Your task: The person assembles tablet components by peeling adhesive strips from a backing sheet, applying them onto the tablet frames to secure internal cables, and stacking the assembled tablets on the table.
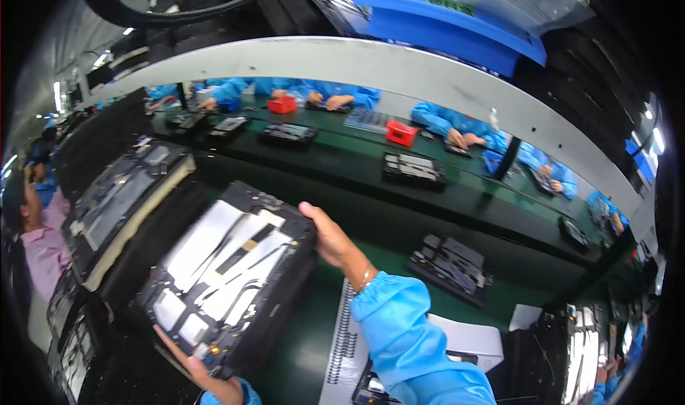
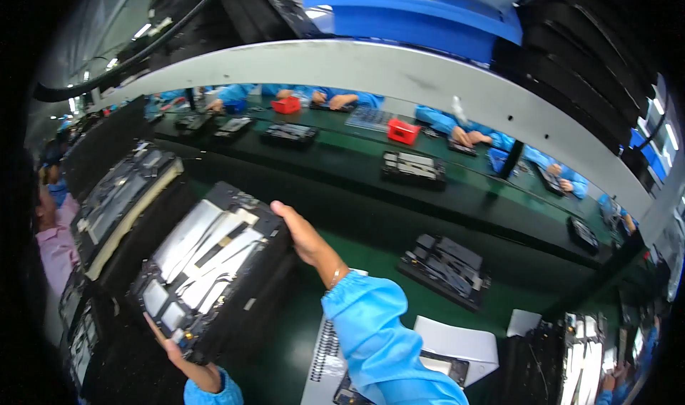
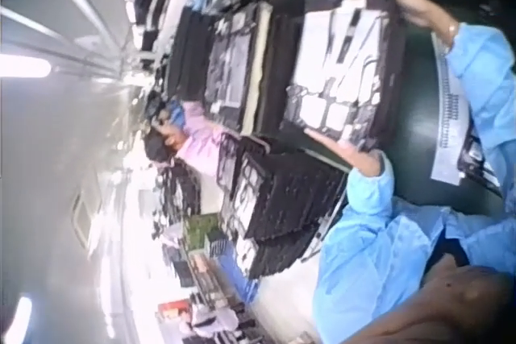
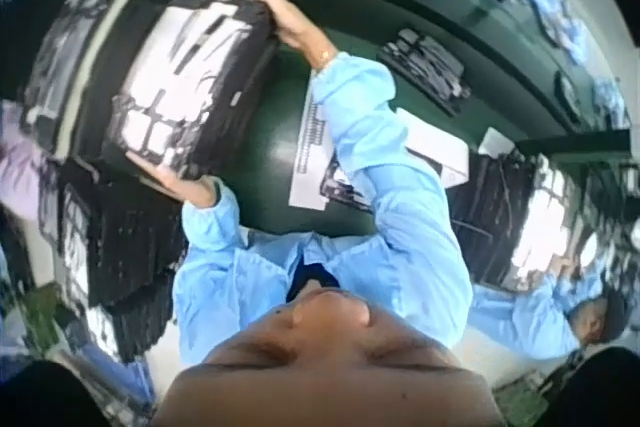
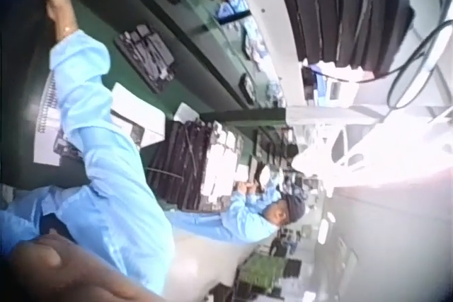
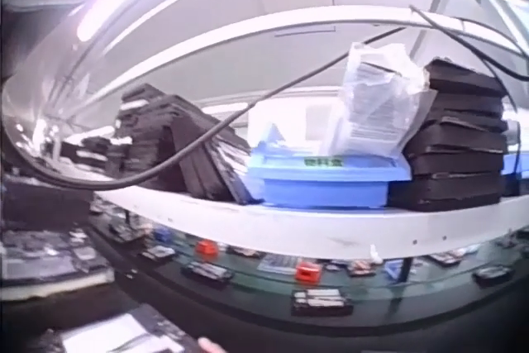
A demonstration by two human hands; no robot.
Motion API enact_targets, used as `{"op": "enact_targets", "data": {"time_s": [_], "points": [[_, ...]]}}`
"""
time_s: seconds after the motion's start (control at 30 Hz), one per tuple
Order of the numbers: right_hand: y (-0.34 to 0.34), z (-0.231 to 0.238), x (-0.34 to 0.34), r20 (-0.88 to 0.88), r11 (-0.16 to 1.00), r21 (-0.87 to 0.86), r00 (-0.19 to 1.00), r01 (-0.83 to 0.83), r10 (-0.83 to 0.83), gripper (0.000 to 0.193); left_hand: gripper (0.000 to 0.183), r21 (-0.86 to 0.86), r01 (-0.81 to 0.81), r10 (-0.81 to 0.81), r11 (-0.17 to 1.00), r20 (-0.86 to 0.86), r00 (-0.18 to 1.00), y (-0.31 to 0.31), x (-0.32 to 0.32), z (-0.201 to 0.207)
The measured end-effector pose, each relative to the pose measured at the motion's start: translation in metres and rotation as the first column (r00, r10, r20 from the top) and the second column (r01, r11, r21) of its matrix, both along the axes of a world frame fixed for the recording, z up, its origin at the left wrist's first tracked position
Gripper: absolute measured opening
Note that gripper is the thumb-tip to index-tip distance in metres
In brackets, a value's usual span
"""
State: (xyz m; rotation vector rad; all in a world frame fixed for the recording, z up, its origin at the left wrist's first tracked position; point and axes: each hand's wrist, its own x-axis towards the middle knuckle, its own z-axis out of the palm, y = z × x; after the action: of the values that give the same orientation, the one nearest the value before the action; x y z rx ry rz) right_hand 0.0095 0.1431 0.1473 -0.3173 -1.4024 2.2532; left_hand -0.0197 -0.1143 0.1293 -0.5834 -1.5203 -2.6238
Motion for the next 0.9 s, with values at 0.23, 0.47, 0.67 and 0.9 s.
{"op": "enact_targets", "data": {"time_s": [0.23,0.47,0.67,0.9], "points": [[0.040,-0.051,0.006,0.008,1.000,0.024,1.000,0.000,-0.001,0.067,0.061,-0.007,0.177,-0.175,0.984,0.091,0.980,-0.011,-0.012,-0.020],[0.012,-0.133,-0.015,0.298,0.973,-0.219,0.955,0.076,-0.008,0.040,0.057,-0.088,0.293,-0.282,0.952,0.120,0.952,0.014,-0.017,-0.046],[0.048,-0.140,0.033,0.324,0.968,-0.235,0.946,0.085,-0.004,0.041,0.055,-0.082,0.469,-0.437,0.879,0.254,0.863,0.046,-0.034,-0.111],[0.082,-0.137,0.086,0.294,0.864,-0.253,0.885,0.435,-0.360,0.039,0.052,-0.042,0.584,-0.536,0.811,0.347,0.769,0.097,-0.049,-0.159]]}}
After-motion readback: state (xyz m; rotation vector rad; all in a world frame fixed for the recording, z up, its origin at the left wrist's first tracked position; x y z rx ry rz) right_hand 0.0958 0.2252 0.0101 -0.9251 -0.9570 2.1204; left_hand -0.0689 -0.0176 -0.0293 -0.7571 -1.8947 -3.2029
